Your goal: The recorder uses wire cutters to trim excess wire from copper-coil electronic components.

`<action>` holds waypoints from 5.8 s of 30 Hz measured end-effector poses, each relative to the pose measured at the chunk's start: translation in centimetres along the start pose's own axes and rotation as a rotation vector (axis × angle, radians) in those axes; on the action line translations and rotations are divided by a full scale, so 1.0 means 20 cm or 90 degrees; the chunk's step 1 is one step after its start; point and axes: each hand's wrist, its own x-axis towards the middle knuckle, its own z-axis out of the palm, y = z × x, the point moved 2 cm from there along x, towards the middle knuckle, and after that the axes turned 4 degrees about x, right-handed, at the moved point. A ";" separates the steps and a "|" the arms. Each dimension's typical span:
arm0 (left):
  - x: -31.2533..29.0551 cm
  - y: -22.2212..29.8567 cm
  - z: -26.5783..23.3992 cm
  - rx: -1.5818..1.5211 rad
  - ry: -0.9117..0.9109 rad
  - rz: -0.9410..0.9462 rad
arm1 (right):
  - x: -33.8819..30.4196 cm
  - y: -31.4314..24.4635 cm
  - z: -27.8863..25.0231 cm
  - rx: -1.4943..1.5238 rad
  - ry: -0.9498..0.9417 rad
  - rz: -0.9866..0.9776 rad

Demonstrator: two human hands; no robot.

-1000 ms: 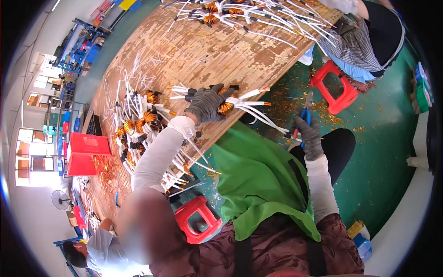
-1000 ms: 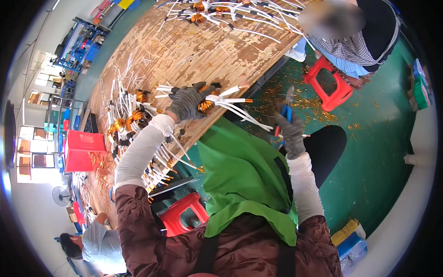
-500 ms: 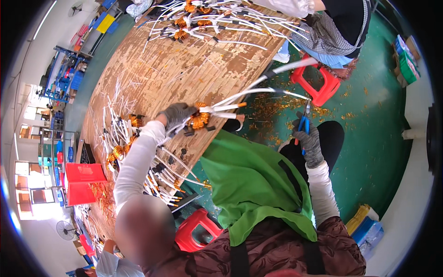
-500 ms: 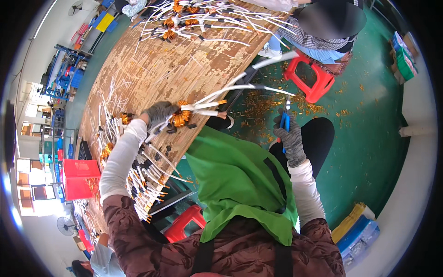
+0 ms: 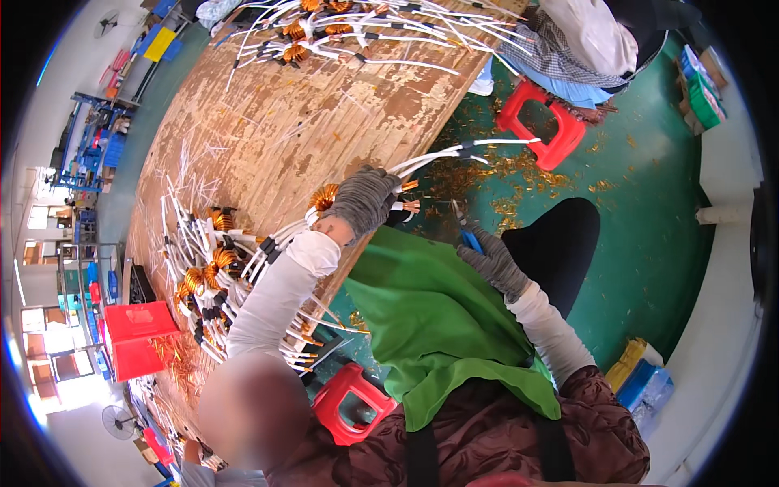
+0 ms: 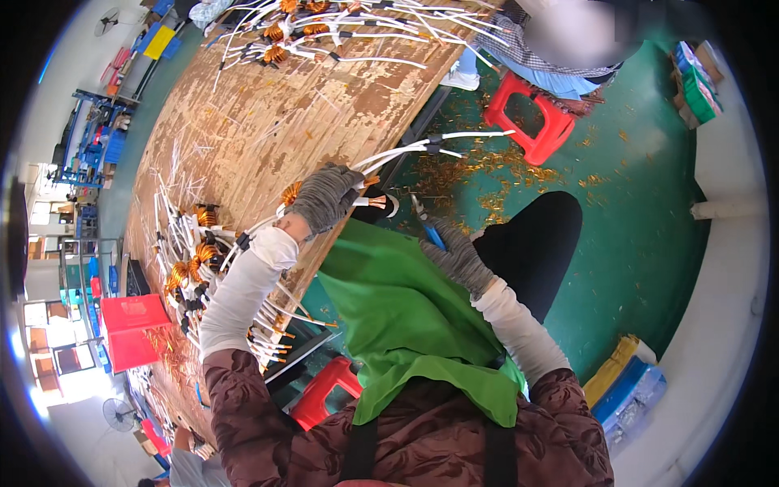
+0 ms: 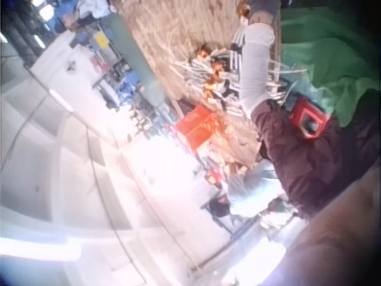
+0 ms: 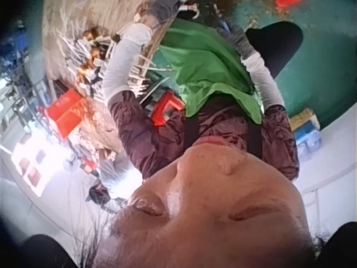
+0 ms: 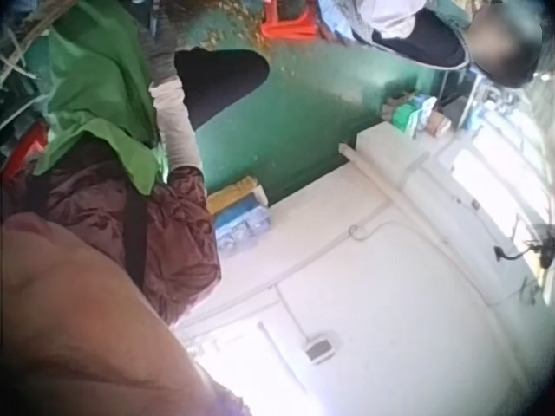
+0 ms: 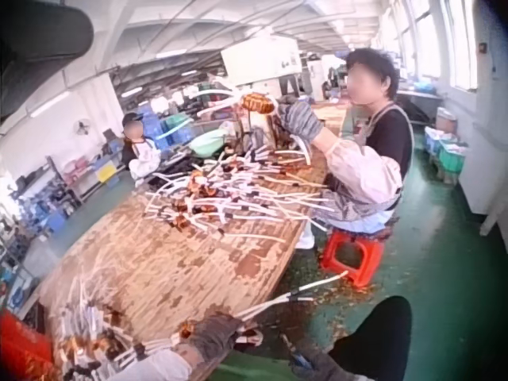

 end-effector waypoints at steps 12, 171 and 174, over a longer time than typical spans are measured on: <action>0.07 -0.19 0.01 -0.597 -0.030 -0.299 | 0.31 -0.25 -0.03 -0.474 0.118 -0.205; 0.09 -0.15 0.10 -0.715 0.014 -0.303 | 0.44 -0.18 0.30 0.531 -0.088 0.158; 0.11 -0.11 0.08 -0.683 0.009 -0.259 | 0.38 -0.23 0.23 0.423 -0.062 0.124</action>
